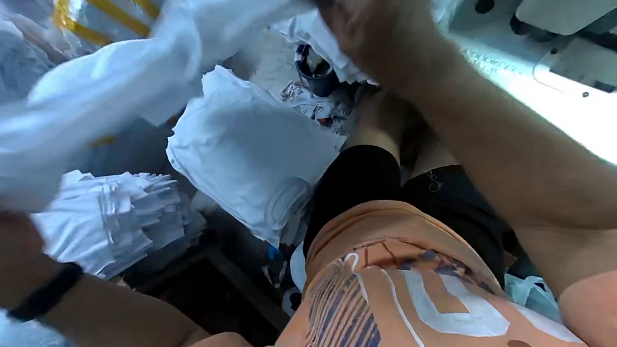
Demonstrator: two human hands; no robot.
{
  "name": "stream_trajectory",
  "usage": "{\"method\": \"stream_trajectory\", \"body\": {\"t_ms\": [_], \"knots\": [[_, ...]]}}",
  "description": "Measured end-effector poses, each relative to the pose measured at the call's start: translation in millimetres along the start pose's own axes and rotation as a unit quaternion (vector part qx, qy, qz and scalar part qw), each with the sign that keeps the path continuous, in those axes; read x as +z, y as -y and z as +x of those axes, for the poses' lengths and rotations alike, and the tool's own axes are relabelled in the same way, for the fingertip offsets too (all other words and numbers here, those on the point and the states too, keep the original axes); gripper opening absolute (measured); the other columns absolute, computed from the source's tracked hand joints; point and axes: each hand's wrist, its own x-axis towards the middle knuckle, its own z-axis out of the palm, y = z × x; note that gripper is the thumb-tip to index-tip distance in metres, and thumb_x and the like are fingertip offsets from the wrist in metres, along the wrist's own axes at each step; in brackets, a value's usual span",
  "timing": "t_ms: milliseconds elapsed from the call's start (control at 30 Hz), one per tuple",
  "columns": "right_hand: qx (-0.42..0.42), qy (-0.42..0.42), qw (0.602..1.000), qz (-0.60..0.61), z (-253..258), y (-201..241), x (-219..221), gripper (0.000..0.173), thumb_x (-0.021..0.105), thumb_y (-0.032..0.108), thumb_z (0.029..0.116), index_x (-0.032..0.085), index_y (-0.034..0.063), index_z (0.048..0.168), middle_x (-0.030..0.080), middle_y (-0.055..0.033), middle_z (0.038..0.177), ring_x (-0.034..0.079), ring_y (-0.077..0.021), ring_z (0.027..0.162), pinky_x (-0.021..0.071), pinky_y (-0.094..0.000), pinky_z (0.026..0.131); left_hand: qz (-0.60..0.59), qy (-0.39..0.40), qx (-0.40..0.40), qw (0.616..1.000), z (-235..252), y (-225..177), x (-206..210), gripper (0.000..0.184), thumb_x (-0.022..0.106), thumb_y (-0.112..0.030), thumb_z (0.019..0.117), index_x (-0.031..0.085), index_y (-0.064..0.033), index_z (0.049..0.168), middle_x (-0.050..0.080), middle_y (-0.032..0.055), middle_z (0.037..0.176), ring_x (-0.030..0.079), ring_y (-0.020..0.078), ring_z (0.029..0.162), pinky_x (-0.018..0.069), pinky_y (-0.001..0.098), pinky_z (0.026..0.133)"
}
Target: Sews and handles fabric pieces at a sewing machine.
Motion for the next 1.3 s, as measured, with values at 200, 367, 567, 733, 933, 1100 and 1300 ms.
{"method": "stream_trajectory", "body": {"t_ms": [200,367,567,733,933,1100,1300], "knots": [[0.106,0.229,0.966,0.055,-114.0,-46.3,109.3,0.021,0.052,0.000,0.1012,0.065,-0.0154,0.108,0.065,-0.0342,0.110,0.068,-0.0508,0.098,0.0548,-0.0610,0.083,0.075,0.385,-0.110,0.913,-88.9,156.0,77.1,0.012,0.072,0.003,0.0784,0.068,-0.0066,0.072,0.068,0.0008,0.084,0.064,0.0109,0.084,0.0548,0.0335,0.081],[0.224,0.445,0.866,0.025,-177.3,-50.1,85.6,0.030,0.063,0.019,0.1020,0.067,-0.0047,0.120,0.066,-0.0280,0.119,0.066,-0.0465,0.109,0.0512,-0.0638,0.090,0.292,0.593,-0.233,0.714,-82.1,150.2,168.7,0.044,0.076,-0.018,0.0925,0.066,-0.0001,0.132,0.062,0.0250,0.136,0.056,0.0413,0.129,0.0402,0.0598,0.110],[0.272,0.072,0.954,-0.100,-165.7,-75.9,-9.5,0.018,0.068,0.004,0.0920,0.071,-0.0078,0.106,0.073,-0.0273,0.099,0.072,-0.0480,0.084,0.0542,-0.0655,0.066,0.115,0.416,0.183,0.883,-12.0,-2.3,295.6,0.016,0.066,-0.001,0.0953,0.070,0.0047,0.110,0.072,0.0190,0.107,0.071,0.0281,0.096,0.0581,0.0448,0.089],[0.287,-0.035,0.936,-0.199,-186.3,-112.8,-20.9,0.018,0.073,0.006,0.0878,0.068,-0.0074,0.097,0.070,-0.0264,0.087,0.071,-0.0456,0.075,0.0527,-0.0604,0.059,0.063,0.377,0.374,0.845,37.9,-76.5,425.8,0.023,0.064,-0.005,0.0971,0.070,0.0065,0.116,0.070,0.0220,0.109,0.070,0.0305,0.096,0.0583,0.0420,0.084],[0.262,-0.064,0.937,-0.222,-190.2,-117.4,-10.8,0.016,0.078,0.004,0.0785,0.071,-0.0005,0.092,0.071,-0.0180,0.081,0.071,-0.0366,0.069,0.0541,-0.0527,0.054,0.361,0.395,0.504,0.677,68.2,-83.4,459.8,0.052,0.071,-0.045,0.0936,0.074,0.0073,0.099,0.071,0.0269,0.112,0.063,0.0454,0.119,0.0205,0.0686,0.119],[0.320,-0.027,0.945,0.060,-128.5,-90.5,-14.5,0.024,0.063,0.018,0.0997,0.074,-0.0028,0.102,0.073,-0.0175,0.087,0.073,-0.0324,0.080,0.0581,-0.0534,0.074,0.344,0.479,0.419,0.690,86.6,-136.8,396.2,0.025,0.069,-0.023,0.0977,0.069,-0.0013,0.085,0.065,0.0134,0.068,0.068,0.0326,0.072,0.0438,0.0637,0.102],[0.407,-0.145,0.785,0.444,-6.0,-68.8,-20.7,0.032,0.062,0.027,0.1027,0.061,0.0041,0.081,0.056,0.0022,0.058,0.048,-0.0019,0.045,0.0416,-0.0196,0.045,0.354,0.506,0.371,0.694,84.9,-202.2,369.4,0.029,0.055,-0.015,0.1043,0.069,-0.0024,0.082,0.064,0.0123,0.069,0.066,0.0309,0.073,0.0504,0.0585,0.085]]}}
